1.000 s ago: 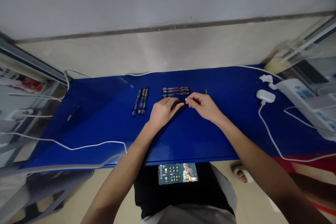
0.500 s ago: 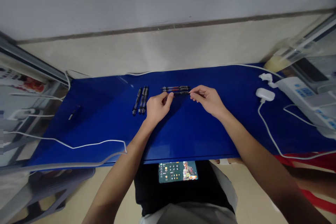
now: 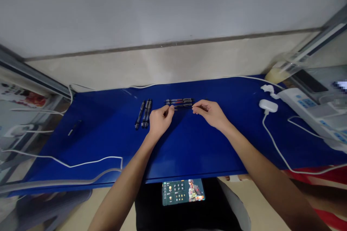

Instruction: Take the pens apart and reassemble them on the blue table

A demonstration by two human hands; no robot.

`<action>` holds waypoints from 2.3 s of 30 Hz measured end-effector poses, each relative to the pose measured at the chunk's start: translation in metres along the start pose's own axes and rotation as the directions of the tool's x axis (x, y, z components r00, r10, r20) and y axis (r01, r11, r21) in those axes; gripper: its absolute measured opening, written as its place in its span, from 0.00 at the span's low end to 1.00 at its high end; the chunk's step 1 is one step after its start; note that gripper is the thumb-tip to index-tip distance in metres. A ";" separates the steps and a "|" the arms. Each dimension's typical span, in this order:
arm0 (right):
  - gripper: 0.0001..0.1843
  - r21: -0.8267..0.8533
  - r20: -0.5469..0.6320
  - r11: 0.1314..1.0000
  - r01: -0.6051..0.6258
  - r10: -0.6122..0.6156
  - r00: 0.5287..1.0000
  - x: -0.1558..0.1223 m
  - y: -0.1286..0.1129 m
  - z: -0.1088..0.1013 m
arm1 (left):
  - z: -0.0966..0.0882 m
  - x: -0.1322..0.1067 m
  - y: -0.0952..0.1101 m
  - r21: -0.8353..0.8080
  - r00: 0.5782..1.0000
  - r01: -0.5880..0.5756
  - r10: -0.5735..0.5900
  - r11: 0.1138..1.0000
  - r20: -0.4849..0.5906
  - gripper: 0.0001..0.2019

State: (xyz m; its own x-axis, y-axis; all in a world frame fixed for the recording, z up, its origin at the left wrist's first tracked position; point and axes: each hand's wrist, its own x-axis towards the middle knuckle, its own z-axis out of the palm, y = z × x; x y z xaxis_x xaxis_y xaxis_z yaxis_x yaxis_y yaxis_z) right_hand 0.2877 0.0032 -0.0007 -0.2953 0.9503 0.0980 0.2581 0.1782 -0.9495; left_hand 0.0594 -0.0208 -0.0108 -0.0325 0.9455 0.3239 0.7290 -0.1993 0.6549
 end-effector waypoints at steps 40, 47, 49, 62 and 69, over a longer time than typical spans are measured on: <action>0.17 -0.106 -0.042 0.994 -0.017 0.013 0.999 -0.002 0.000 0.002 | 0.003 -0.003 0.003 0.248 0.998 0.012 -0.025 0.969 0.050 0.23; 0.12 -0.056 -0.047 0.998 -0.005 0.002 0.999 -0.001 0.002 0.002 | 0.002 -0.002 0.003 0.224 0.999 0.009 -0.018 0.974 0.039 0.23; 0.12 -0.020 -0.060 1.000 -0.005 0.003 0.998 0.000 0.003 0.002 | 0.002 -0.002 0.003 0.219 0.999 0.007 -0.015 0.976 0.034 0.23; 0.13 -0.028 -0.055 1.000 0.006 -0.007 0.998 0.001 0.006 0.001 | 0.003 -0.003 0.004 0.221 0.999 0.014 -0.022 0.975 0.035 0.23; 0.20 -0.107 -0.037 0.994 -0.019 0.015 0.999 0.000 0.001 0.000 | 0.003 -0.004 0.004 0.200 0.999 -0.003 -0.004 0.980 0.033 0.23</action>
State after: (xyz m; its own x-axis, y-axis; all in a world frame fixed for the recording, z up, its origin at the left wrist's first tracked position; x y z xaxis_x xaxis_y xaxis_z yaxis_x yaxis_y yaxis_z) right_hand 0.2882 0.0035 -0.0019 -0.2573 0.9617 0.0942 0.3609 0.1861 -0.9138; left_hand 0.0645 -0.0242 -0.0121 -0.0128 0.9542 0.2990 0.8511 -0.1466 0.5042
